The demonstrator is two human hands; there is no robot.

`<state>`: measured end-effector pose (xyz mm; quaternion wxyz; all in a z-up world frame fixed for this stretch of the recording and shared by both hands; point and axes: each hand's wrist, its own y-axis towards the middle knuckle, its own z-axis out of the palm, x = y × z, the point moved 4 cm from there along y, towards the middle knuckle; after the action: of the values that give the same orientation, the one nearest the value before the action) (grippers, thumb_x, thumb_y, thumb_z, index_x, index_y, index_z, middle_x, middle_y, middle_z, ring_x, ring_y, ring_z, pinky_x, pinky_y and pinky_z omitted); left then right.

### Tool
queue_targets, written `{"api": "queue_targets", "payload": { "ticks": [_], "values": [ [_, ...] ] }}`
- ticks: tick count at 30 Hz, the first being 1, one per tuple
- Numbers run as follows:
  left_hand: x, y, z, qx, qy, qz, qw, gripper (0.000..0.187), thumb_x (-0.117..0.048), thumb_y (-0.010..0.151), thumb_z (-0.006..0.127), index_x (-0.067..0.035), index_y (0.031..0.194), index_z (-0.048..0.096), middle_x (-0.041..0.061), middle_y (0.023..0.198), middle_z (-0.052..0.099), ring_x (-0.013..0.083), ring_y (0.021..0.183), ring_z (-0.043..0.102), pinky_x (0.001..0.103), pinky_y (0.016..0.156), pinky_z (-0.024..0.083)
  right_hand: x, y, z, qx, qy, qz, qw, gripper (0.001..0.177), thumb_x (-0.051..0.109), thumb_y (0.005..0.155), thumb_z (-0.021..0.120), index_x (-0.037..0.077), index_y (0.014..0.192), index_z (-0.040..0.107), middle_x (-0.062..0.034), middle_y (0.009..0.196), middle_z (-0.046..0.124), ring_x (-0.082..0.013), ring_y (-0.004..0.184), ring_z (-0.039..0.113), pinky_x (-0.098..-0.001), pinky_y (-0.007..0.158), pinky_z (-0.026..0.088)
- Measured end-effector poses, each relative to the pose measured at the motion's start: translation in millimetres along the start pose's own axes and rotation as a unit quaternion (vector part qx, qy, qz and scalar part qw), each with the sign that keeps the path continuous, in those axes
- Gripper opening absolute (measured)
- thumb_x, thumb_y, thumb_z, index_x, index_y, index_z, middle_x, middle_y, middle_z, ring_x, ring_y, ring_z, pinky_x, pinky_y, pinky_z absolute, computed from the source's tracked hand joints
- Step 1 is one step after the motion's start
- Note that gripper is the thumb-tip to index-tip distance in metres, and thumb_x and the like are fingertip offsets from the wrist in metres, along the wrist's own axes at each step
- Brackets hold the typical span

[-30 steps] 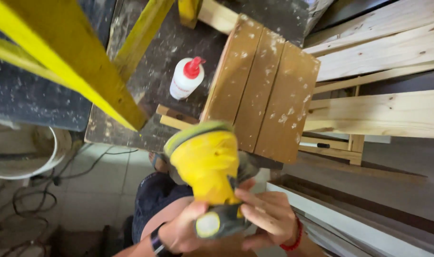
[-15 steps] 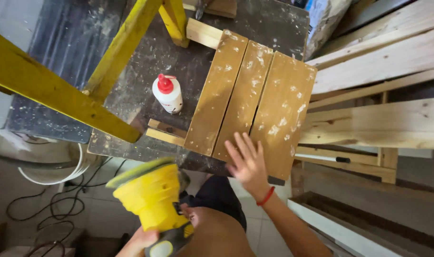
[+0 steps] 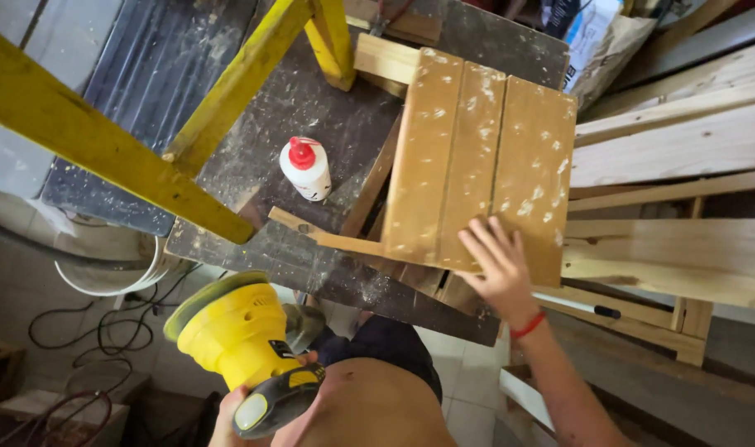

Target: Sanding a wooden board and the legs of a yellow stool using an orbital sander.

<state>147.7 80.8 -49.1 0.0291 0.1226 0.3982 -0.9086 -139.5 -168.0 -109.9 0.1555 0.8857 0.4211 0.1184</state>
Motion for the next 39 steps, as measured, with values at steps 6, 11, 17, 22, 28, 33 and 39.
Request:
{"api": "queue_targets", "payload": {
  "ticks": [6,11,17,22,28,33,39],
  "values": [
    [7.4,11.8,-20.9,0.15,0.036,0.032,0.987,0.078,-0.045,0.08,0.074,0.014,0.126,0.054,0.032,0.121,0.065,0.0397,0.112,0.063,0.052,0.102,0.044,-26.0,4.0,-1.2,0.008,0.064,0.019,0.998,0.063,0.029,0.079,0.082,0.008,0.135,0.061,-0.0095,0.147,0.051,-0.0353,0.142,0.042,-0.0701,0.109,0.035],
    [7.3,20.5,-31.5,0.169,0.061,0.0,0.984,0.088,-0.052,0.073,0.081,0.015,0.125,0.057,0.031,0.125,0.064,0.0394,0.115,0.061,0.051,0.102,0.043,-17.7,25.3,-20.8,0.013,0.068,0.032,0.997,0.059,0.028,0.08,0.082,0.007,0.133,0.062,-0.0115,0.145,0.052,-0.04,0.138,0.045,-0.0707,0.109,0.035],
    [-9.4,10.7,-17.7,0.151,0.111,0.046,0.981,0.082,-0.056,0.077,0.074,0.014,0.119,0.062,0.032,0.123,0.065,0.0424,0.115,0.061,0.054,0.103,0.043,-109.2,-2.4,-38.3,-0.1,0.159,0.288,0.939,0.028,0.007,0.1,0.063,-0.004,0.125,0.057,-0.0215,0.123,0.058,-0.0349,0.112,0.055,-0.0449,0.097,0.045],
    [-16.7,10.7,-27.1,0.123,0.096,0.033,0.987,0.081,-0.052,0.078,0.07,0.018,0.119,0.06,0.036,0.126,0.061,0.0452,0.121,0.057,0.056,0.103,0.043,-129.3,-38.4,-0.6,0.076,0.481,0.67,0.561,0.051,0.046,0.093,0.05,0.023,0.139,0.047,0.0055,0.138,0.054,-0.0121,0.126,0.052,-0.0303,0.105,0.045],
    [-25.5,9.7,-32.0,0.103,0.108,0.032,0.988,0.079,-0.052,0.077,0.067,0.016,0.117,0.061,0.035,0.124,0.063,0.0436,0.119,0.058,0.053,0.104,0.043,-95.3,-23.9,-13.0,0.112,0.45,0.645,0.607,0.061,0.05,0.092,0.044,0.011,0.14,0.041,-0.0112,0.142,0.049,-0.0274,0.133,0.048,-0.0412,0.111,0.043],
    [-28.7,12.8,-44.8,0.147,0.079,0.036,0.985,0.081,-0.054,0.078,0.072,0.015,0.119,0.061,0.036,0.127,0.06,0.0442,0.12,0.057,0.054,0.106,0.039,-73.1,-63.2,3.4,0.049,0.412,0.675,0.61,0.051,0.041,0.095,0.053,0.005,0.132,0.053,-0.0118,0.13,0.061,-0.0226,0.114,0.061,-0.0355,0.097,0.052],
    [-36.4,17.9,-43.2,0.152,0.056,0.019,0.987,0.082,-0.052,0.076,0.074,0.016,0.12,0.058,0.036,0.124,0.062,0.0429,0.112,0.061,0.053,0.102,0.043,9.3,-4.7,-43.6,0.035,0.395,0.702,0.591,0.054,0.031,0.093,0.054,0.009,0.141,0.044,-0.0107,0.138,0.054,-0.0251,0.121,0.056,-0.0374,0.102,0.05]
  ]
}}
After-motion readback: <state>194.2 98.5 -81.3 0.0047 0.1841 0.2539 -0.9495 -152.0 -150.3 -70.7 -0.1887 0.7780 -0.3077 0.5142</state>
